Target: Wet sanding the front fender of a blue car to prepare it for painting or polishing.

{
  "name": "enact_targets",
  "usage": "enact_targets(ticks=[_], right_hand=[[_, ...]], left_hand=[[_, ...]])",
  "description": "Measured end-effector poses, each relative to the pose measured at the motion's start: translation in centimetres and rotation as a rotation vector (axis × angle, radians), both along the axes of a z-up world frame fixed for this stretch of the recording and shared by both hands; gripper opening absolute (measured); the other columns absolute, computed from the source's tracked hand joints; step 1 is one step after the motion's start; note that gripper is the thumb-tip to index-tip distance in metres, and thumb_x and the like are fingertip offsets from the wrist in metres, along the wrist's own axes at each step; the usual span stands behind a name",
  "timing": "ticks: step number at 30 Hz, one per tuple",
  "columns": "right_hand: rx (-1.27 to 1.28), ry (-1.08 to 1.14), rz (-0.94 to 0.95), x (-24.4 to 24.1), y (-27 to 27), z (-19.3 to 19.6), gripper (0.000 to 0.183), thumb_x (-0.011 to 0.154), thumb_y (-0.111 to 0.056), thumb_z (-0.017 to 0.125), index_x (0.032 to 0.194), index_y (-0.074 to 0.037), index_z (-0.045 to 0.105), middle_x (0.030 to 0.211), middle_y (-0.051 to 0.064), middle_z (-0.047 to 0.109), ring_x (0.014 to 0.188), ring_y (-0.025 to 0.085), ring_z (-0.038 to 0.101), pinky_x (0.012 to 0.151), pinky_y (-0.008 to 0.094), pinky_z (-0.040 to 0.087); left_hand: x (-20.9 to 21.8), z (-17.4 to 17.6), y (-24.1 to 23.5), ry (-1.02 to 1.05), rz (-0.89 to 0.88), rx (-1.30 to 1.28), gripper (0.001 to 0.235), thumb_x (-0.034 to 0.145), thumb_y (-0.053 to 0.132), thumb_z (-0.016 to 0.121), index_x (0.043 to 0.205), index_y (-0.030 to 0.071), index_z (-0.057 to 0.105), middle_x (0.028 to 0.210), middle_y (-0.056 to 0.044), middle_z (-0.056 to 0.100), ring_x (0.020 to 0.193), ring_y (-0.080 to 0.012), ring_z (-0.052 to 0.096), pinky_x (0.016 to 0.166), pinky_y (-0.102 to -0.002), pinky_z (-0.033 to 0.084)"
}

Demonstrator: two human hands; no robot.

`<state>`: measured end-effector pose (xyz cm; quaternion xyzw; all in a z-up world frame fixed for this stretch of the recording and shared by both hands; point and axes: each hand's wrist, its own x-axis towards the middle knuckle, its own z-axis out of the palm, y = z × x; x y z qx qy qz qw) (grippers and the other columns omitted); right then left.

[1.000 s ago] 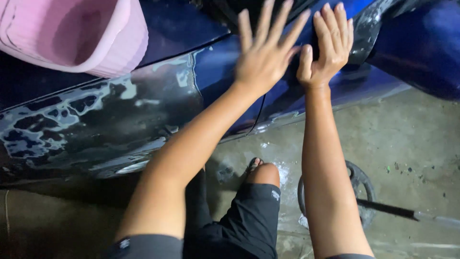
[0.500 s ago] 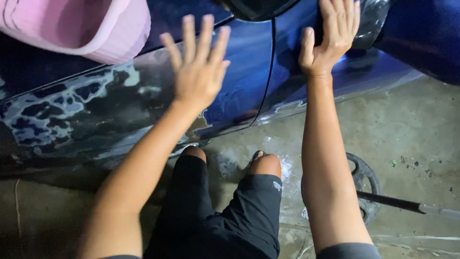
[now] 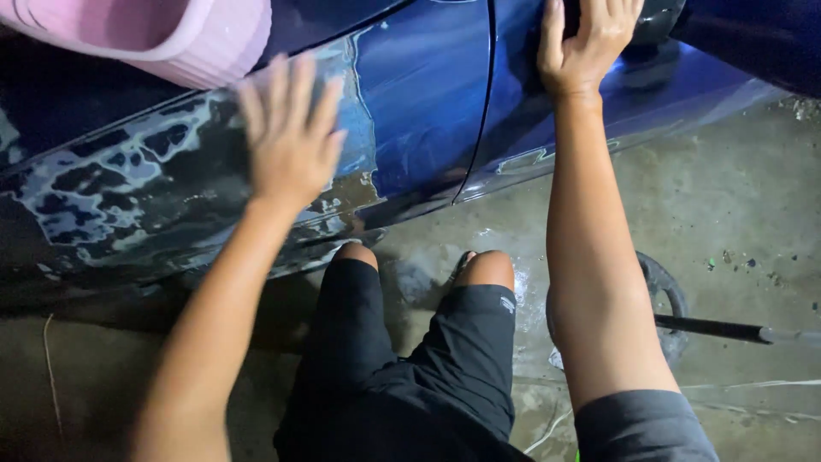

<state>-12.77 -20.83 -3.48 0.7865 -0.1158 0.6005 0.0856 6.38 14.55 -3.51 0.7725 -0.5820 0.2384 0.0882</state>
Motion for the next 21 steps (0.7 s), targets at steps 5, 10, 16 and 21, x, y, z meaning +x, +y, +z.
enact_targets(ticks=[5, 10, 16, 21], right_hand=[[0.365, 0.037, 0.02, 1.2, 6.8, -0.1, 0.017, 0.106, -0.018, 0.056, 0.105, -0.001, 0.061, 0.116, 0.023, 0.058, 0.111, 0.044, 0.053, 0.107, 0.057, 0.028], [0.632, 0.362, -0.13, 2.3, 21.7, -5.8, 0.065, 0.106, -0.05, 0.042, 0.168, -0.034, 0.034, 0.175, 0.019, -0.01, 0.165, 0.046, -0.011, 0.129, 0.081, -0.007], [0.65, 0.479, -0.258, 1.9, 20.2, -5.4, 0.063, 0.107, -0.059, 0.047, 0.167, -0.041, 0.038, 0.172, 0.023, -0.009, 0.161, 0.046, -0.013, 0.124, 0.08, -0.007], [0.709, 0.405, -0.329, 2.7, 22.1, -4.1, 0.063, 0.115, -0.053, 0.046, 0.172, -0.038, 0.025, 0.175, 0.02, -0.015, 0.165, 0.045, -0.015, 0.128, 0.084, 0.001]], left_hand=[[2.6, -0.5, 5.0, 0.067, -0.149, -0.103, 0.049, 0.111, 0.022, 0.053, 0.157, 0.005, 0.056, 0.161, -0.029, 0.041, 0.149, -0.0496, 0.037, 0.118, -0.071, 0.02], [2.6, -1.2, 4.8, -0.014, -0.133, -0.206, 0.051, 0.113, 0.03, 0.041, 0.152, 0.007, 0.066, 0.157, -0.025, 0.05, 0.146, -0.0441, 0.045, 0.119, -0.063, 0.025], [2.8, -1.9, 4.9, -0.048, -0.125, -0.302, 0.052, 0.112, 0.035, 0.04, 0.144, 0.009, 0.071, 0.15, -0.022, 0.06, 0.14, -0.0409, 0.053, 0.117, -0.059, 0.032], [2.5, -1.8, 4.9, -0.066, -0.104, -0.351, 0.052, 0.111, 0.036, 0.04, 0.141, 0.01, 0.073, 0.147, -0.02, 0.064, 0.136, -0.0388, 0.058, 0.116, -0.055, 0.035]])
